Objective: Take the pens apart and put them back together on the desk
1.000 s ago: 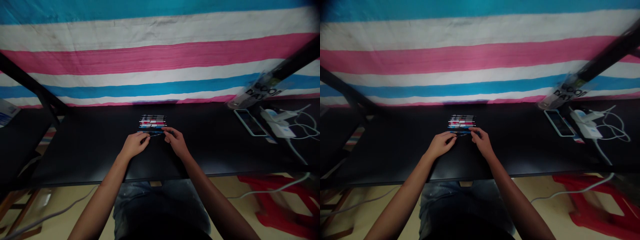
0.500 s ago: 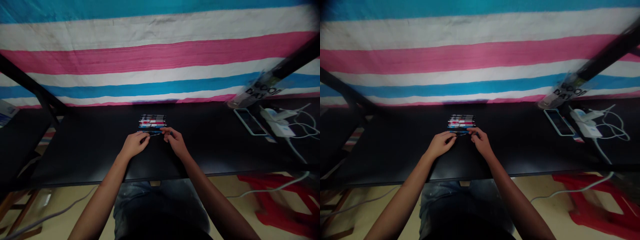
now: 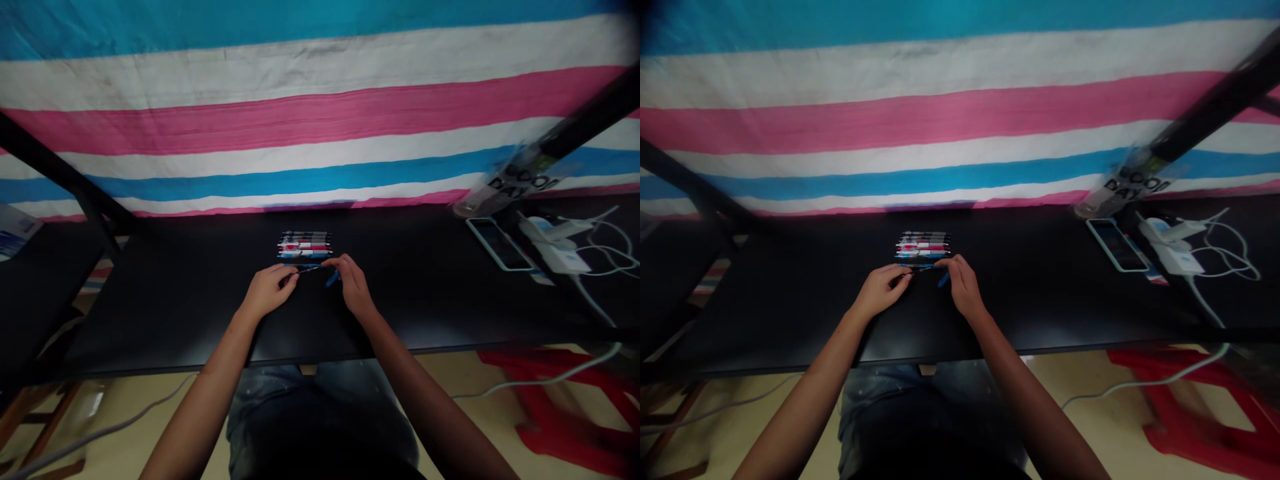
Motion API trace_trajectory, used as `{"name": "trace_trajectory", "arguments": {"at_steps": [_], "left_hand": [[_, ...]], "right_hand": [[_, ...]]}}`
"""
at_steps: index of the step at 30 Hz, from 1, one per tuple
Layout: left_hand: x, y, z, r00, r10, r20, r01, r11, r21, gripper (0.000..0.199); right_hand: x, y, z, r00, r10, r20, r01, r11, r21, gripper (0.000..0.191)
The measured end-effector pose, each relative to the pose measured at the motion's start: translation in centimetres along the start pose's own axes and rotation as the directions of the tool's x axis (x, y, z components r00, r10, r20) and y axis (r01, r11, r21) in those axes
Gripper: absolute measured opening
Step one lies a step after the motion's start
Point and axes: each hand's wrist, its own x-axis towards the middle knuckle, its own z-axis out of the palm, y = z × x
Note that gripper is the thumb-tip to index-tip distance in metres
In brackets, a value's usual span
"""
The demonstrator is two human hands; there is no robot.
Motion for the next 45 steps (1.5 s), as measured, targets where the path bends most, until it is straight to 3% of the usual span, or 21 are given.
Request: {"name": "trace_trajectory", "arguments": {"at_steps": [3, 5, 12, 20, 36, 45], "left_hand": [[0.0, -0.1, 0.1, 1.0, -0.006, 0.0, 0.006, 1.0, -0.01, 0.022], [-0.1, -0.2, 0.1, 1.0, -0.009, -0.001, 0.009, 1.0, -0.014, 0.022], [-0.1, -0.3, 0.2, 1.0, -0.003, -0.02, 0.003, 1.0, -0.023, 0.024], [0.0, -0.2, 0.1, 1.0, -0.002, -0.021, 0.002, 1.0, -0.022, 0.024], [0.0, -0.1, 0.1, 1.0, -0.007, -0.018, 0.007, 1.0, -0.017, 0.023], [-0.1, -0.2, 0.2, 1.0, -0.003, -0.017, 0.003, 1.0, -0.01, 0.023]], "right_hand": [[-0.1, 0.0, 0.3, 0.993, -0.015, 0.118, 0.025, 0.996, -0.086, 0.05], [0.0, 0.0, 0.5, 0.991, -0.029, 0.134, 0.045, 0.992, -0.114, 0.048], [0.1, -0.4, -0.1, 0.986, 0.065, -0.154, -0.063, 0.998, 0.022, 0.034], [0.2, -0.5, -0.1, 0.975, 0.093, -0.202, -0.073, 0.992, 0.103, 0.031], [0.2, 0.4, 0.1, 0.991, 0.042, -0.127, -0.036, 0.998, 0.05, 0.026], [0.2, -0.3, 0.2, 0.996, 0.052, -0.072, -0.049, 0.997, 0.053, 0.024]]}}
